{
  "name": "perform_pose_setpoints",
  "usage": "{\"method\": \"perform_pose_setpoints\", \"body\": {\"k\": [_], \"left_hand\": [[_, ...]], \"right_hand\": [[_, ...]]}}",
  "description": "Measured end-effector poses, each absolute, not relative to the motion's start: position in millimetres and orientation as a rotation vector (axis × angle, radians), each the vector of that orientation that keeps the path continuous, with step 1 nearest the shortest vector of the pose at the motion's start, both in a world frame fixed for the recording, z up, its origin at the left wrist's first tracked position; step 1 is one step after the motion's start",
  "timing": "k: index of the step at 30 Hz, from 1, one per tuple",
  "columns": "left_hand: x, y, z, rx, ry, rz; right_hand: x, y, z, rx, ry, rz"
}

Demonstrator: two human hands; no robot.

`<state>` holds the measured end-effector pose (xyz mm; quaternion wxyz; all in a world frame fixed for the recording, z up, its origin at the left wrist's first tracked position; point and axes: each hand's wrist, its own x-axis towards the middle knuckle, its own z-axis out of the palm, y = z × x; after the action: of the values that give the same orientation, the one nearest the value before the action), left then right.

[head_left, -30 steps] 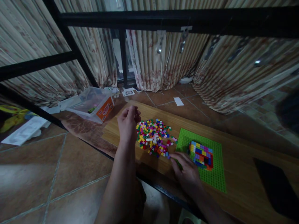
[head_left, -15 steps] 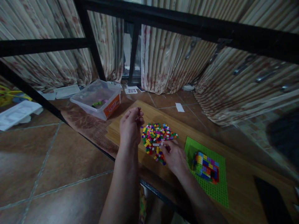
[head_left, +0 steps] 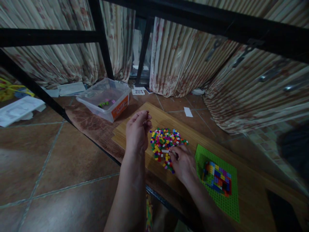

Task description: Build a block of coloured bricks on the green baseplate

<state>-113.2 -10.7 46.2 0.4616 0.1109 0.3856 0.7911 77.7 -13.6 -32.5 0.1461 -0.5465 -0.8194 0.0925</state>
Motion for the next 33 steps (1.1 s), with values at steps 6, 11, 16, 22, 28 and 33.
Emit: {"method": "perform_pose_setpoints", "body": {"k": [6, 11, 16, 22, 28, 33], "left_hand": [[-111.1, -9.6, 47.2, 0.274, 0.962, 1.94], [-108.3, -7.5, 49.3, 0.271, 0.962, 1.929], [-102.8, -4.5, 52.7, 0.307, 0.978, 1.903], [-82.0, 0.2, 55.7, 0.384, 1.031, 1.833], [-22.4, 1.2, 48.7, 0.645, 1.099, 1.608], [28.7, -12.1, 27.6, 1.065, 1.224, 1.215]], "right_hand": [[57.9, -9.1, -29.5, -1.583, -2.468, 0.247], [53.0, -5.3, -27.9, -1.594, -2.475, 0.286], [58.4, -12.2, -22.9, -1.561, -2.342, 0.341], [104.9, -42.9, -9.6, -1.495, -2.178, 0.529], [164.3, -92.3, -26.9, -1.493, -2.0, 0.646], [189.7, -110.3, -32.0, -1.457, -1.938, 0.698]]}}
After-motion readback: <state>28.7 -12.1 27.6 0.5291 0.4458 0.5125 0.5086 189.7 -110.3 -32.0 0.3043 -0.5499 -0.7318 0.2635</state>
